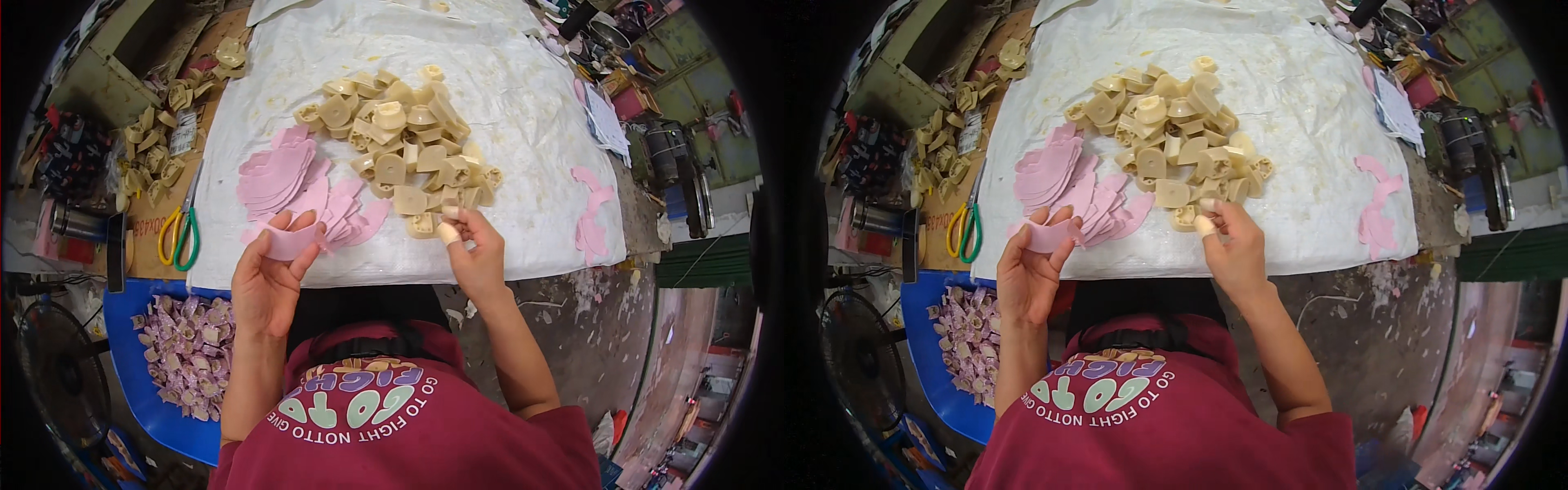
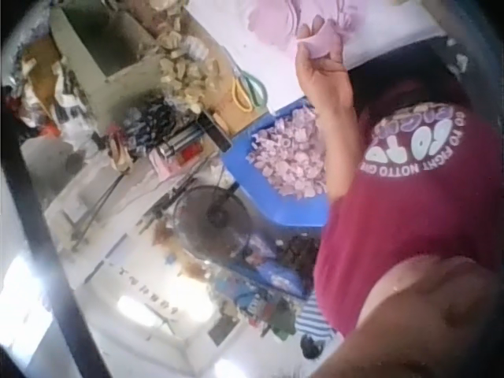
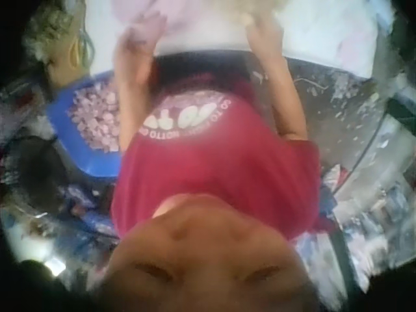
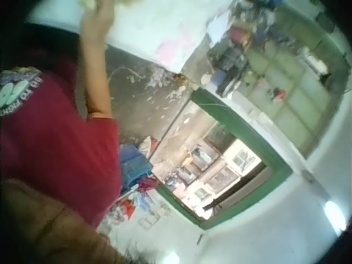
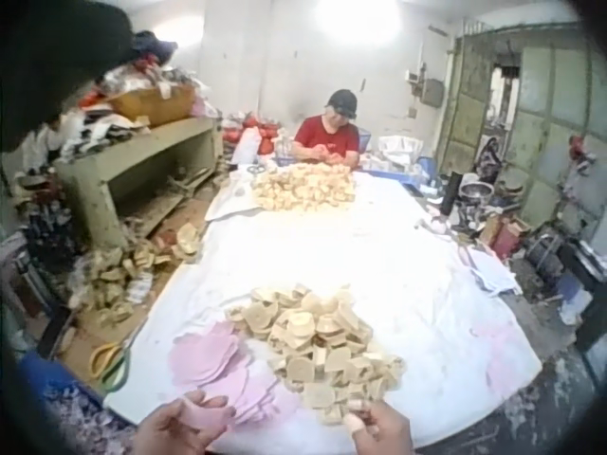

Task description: The person assembles small plastic components by inserting pink foam pieces into beige plastic housings. They handle the parts one at a time, repeatedly picking up a foam piece and a housing, then pressing them together. The assembled units are placed on the table, while a coworker in the background sorts similar parts.

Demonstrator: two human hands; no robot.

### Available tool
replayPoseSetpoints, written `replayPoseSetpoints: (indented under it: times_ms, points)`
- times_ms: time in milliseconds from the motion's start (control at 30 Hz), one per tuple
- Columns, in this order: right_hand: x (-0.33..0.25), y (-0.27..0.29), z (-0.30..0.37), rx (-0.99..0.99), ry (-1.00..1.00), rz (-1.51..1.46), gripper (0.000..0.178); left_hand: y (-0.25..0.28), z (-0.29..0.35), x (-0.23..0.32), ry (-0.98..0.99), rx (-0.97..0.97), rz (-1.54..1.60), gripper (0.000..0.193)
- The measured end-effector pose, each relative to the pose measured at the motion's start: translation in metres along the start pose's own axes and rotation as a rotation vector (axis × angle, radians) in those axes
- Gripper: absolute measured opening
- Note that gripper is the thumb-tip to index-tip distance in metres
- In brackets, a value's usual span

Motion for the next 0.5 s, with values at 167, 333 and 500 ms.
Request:
replayPoseSetpoints:
  times_ms: [167, 333, 500]
  points:
    - [-0.016, -0.023, 0.011, 0.051, 0.304, 0.484, 0.041, -0.025, -0.007, -0.029, 0.023, -0.065, -0.041, 0.043]
    - [-0.005, -0.018, 0.018, 0.053, 0.384, 0.375, 0.043, -0.022, -0.010, -0.054, 0.029, -0.032, -0.251, 0.045]
    - [-0.004, -0.027, 0.025, 0.061, 0.437, 0.397, 0.042, -0.060, -0.045, -0.105, 0.105, -0.154, -0.245, 0.045]
Point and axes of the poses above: each hand's wrist, its own z-axis away from the middle knuckle, its own y-axis out of the back of the hand, x = y × z, the point moved 7 cm from there along -z, towards the middle knuckle, and after that the axes turned 1 degree about x, right-handed, at the moved point
